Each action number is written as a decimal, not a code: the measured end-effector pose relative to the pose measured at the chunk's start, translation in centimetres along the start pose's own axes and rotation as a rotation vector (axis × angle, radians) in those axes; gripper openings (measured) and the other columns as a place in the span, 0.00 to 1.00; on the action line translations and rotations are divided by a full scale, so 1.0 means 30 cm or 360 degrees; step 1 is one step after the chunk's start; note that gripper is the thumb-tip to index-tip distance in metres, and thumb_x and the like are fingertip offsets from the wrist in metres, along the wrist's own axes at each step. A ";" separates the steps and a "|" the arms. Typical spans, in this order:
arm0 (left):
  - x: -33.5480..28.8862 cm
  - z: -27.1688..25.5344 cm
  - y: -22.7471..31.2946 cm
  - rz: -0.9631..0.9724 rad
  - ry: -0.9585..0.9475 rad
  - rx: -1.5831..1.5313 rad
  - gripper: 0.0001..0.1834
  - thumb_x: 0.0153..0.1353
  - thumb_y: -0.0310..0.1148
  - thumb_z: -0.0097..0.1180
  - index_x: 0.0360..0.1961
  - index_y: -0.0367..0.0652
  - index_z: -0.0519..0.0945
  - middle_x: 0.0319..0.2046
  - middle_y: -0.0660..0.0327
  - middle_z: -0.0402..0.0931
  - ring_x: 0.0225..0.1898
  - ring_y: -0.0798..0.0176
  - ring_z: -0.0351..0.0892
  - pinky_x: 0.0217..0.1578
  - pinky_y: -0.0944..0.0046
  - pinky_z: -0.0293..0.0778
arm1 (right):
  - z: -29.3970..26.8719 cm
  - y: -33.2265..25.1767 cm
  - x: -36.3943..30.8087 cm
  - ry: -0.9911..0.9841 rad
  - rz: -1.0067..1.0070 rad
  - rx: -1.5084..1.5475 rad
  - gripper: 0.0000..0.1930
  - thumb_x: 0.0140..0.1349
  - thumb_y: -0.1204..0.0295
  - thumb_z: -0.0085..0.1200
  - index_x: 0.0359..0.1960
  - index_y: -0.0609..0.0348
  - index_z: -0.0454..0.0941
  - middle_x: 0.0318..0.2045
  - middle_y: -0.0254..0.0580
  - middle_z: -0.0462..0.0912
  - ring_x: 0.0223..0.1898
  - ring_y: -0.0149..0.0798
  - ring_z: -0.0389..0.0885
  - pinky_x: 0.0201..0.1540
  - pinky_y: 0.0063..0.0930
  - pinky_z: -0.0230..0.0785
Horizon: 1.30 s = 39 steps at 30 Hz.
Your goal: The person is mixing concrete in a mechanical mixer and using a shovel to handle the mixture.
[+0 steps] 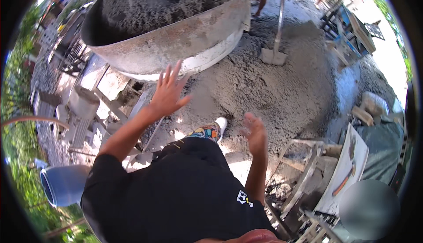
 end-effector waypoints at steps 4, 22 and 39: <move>0.405 -0.036 0.050 0.0186 0.0489 0.0218 0.34 0.62 0.59 0.39 0.67 0.59 0.58 0.70 0.50 0.33 0.69 0.33 0.31 0.63 0.30 0.34 | -0.027 -0.238 0.201 -0.0099 -0.0226 0.0115 0.25 0.68 0.55 0.35 0.57 0.62 0.67 0.63 0.48 0.62 0.62 0.49 0.63 0.56 0.45 0.63; 1.247 0.045 -0.207 -0.0753 0.0970 0.0308 0.39 0.65 0.59 0.27 0.67 0.38 0.55 0.66 0.51 0.54 0.68 0.42 0.49 0.65 0.49 0.47 | -0.319 -0.784 2.109 0.0211 -0.0305 -0.1208 0.29 0.59 0.53 0.55 0.54 0.65 0.71 0.48 0.45 0.77 0.46 0.38 0.75 0.46 0.30 0.68; 1.265 0.079 -0.235 -0.0763 0.1118 0.0464 0.42 0.61 0.67 0.30 0.60 0.42 0.66 0.60 0.54 0.65 0.60 0.42 0.64 0.58 0.46 0.61 | -0.288 -0.770 2.087 0.0742 -0.0877 -0.0733 0.11 0.53 0.71 0.64 0.22 0.60 0.73 0.22 0.30 0.74 0.24 0.24 0.68 0.28 0.24 0.61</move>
Point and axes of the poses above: each hand's wrist, its own x-axis towards the middle knuckle, its own z-axis out of the palm, y = z × x, the point moved 3 cm from there along x, towards the middle knuckle
